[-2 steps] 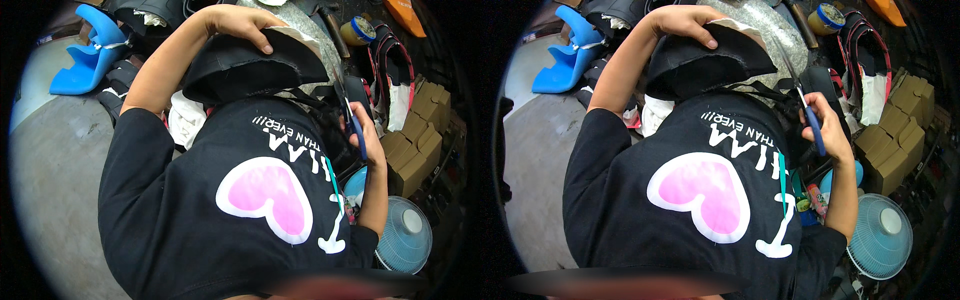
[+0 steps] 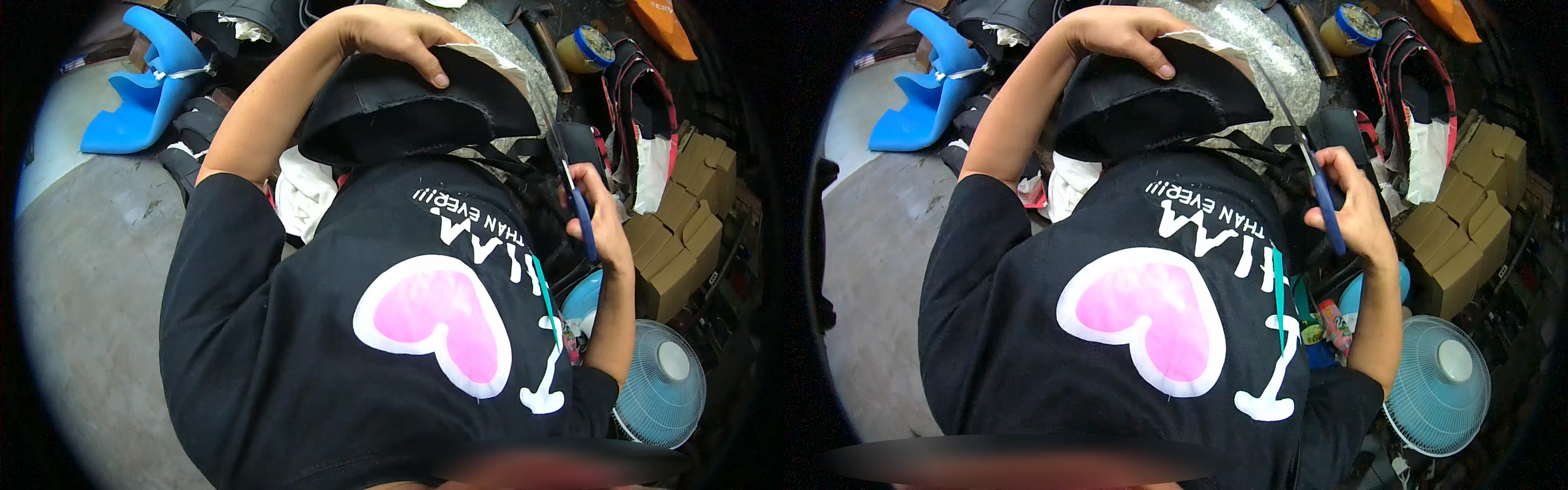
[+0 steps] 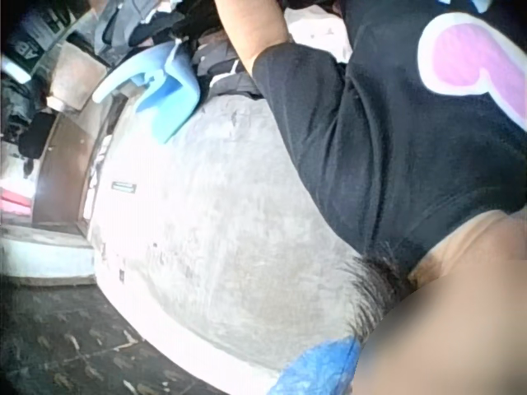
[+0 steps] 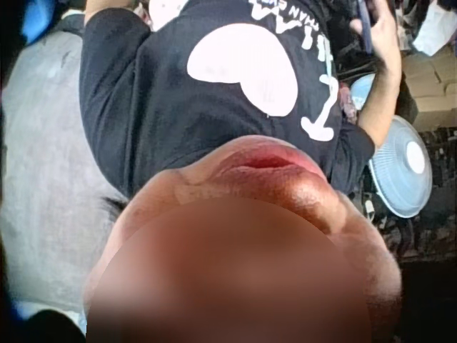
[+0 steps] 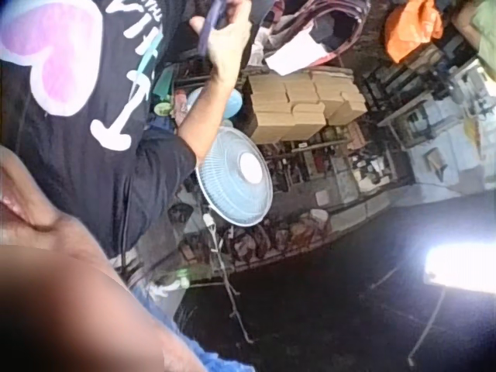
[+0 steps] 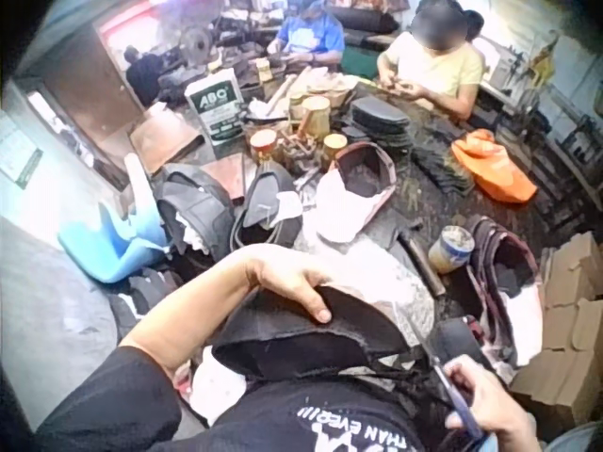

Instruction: The person trims the edges of black shoe insoles using scissors. They repeatedly pick up an insole, cut the excess material along the perimeter, and place the trimmed insole aside. The process is repeated for multiple insoles.

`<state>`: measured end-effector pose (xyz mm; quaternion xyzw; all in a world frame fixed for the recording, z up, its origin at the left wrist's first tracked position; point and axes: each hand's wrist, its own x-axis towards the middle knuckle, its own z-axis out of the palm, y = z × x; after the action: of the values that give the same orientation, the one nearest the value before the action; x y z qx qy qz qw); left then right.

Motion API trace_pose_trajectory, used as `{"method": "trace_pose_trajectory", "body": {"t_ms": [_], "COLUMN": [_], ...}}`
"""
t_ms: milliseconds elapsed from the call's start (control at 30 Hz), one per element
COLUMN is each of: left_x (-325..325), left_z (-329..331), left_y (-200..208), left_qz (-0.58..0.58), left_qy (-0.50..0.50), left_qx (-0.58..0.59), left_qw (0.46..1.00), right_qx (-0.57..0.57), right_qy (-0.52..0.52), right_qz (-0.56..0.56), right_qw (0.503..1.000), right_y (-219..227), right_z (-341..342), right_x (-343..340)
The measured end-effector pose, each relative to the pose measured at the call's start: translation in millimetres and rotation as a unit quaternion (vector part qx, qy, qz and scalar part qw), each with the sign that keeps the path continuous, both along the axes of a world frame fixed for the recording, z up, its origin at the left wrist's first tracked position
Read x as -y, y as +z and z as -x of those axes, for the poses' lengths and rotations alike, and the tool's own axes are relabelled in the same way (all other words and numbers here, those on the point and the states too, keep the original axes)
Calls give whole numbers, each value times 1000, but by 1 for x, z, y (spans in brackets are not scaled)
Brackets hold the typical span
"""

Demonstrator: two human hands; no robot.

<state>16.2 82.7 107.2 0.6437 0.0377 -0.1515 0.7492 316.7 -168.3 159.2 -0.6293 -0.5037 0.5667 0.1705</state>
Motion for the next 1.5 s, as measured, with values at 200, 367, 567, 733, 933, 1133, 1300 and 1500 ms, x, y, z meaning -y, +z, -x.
{"method": "trace_pose_trajectory", "body": {"t_ms": [200, 367, 567, 733, 933, 1133, 1300, 1500], "left_x": [-2, -1, 1, 2, 5, 4, -1, 9], "left_z": [-11, -12, -29, -36, -48, -37, -12, -6], "left_y": [-6, -6, -4, 3, 0, 17, 23, 10], "left_qz": [-147, -157, -166, -258, -268, -383, -250, -173], "left_qy": [-14, -14, -55, -56, -59, -22, -29, 27], "left_qx": [101, 124, 80, 74, 86, 14, -29, 10], "left_qw": [984, 980, 981, 962, 958, 924, 967, 985], "right_qx": [197, 48, 87, 26, 22, -45, -49, -47], "right_qy": [96, 1, 58, -2, 32, -4, 24, 79], "right_qz": [-156, -45, -98, -13, -50, 46, 52, 37], "right_qw": [963, 998, 990, 1000, 998, 998, 997, 995], "right_y": [13, 16, 21, 19, 10, 11, 4, -3], "right_z": [0, -3, -6, -10, -12, -15, -12, -3], "right_x": [-9, -7, -9, -10, -15, -23, -26, -30]}}
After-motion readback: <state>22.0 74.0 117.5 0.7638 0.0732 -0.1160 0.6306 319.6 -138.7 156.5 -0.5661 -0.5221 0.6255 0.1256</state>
